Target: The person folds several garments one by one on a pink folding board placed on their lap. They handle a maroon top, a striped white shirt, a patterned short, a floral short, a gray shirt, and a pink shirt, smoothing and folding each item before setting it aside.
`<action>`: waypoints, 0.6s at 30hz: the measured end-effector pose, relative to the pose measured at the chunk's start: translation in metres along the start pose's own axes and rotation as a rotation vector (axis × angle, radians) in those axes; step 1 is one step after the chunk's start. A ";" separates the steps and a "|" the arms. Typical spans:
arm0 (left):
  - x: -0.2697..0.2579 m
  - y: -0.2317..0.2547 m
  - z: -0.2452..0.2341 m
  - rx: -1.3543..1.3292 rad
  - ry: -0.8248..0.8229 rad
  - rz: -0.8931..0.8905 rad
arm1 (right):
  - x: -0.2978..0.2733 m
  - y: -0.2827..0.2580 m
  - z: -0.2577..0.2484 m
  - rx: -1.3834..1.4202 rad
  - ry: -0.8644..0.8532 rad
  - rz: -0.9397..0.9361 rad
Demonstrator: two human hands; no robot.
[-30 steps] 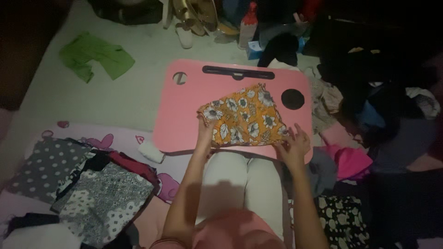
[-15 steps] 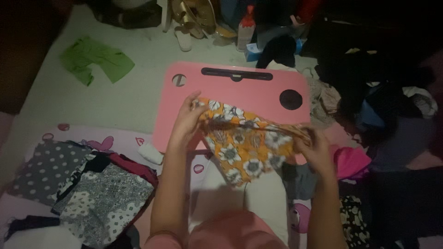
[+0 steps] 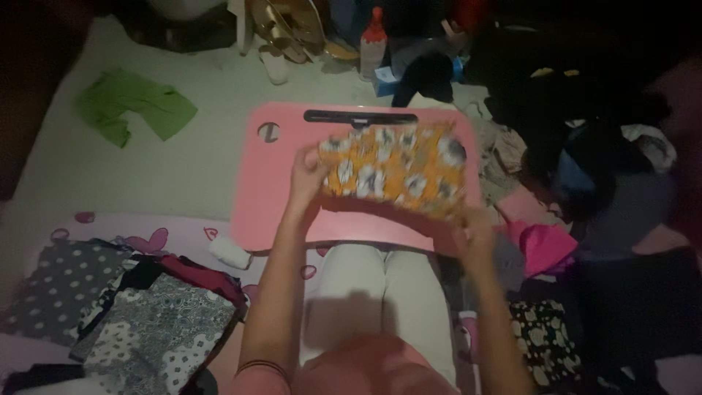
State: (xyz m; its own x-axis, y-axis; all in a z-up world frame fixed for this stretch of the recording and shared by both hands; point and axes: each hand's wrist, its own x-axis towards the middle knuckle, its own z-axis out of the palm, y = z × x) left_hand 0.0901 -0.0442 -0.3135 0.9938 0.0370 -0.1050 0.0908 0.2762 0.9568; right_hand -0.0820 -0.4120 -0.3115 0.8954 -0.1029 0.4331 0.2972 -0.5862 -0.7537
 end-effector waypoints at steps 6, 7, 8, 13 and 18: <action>-0.028 -0.092 -0.034 0.556 0.172 -0.223 | -0.073 0.039 0.038 -0.388 -0.135 0.029; -0.028 -0.096 -0.037 0.650 0.191 -0.226 | -0.074 0.035 0.035 -0.366 -0.138 0.049; -0.029 -0.098 -0.041 0.696 0.149 -0.201 | -0.077 0.029 0.031 -0.343 -0.144 0.073; -0.024 -0.098 -0.053 0.766 0.063 -0.137 | -0.032 0.009 0.020 -0.086 -0.163 0.095; -0.031 -0.082 -0.049 0.669 0.138 -0.455 | 0.020 0.009 0.033 0.064 -0.269 0.279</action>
State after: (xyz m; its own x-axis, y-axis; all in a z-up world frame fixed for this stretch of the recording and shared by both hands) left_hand 0.0483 -0.0208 -0.4021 0.8375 0.1894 -0.5125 0.5457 -0.3370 0.7672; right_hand -0.0505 -0.3924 -0.3259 0.9972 -0.0318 0.0681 0.0422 -0.5134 -0.8571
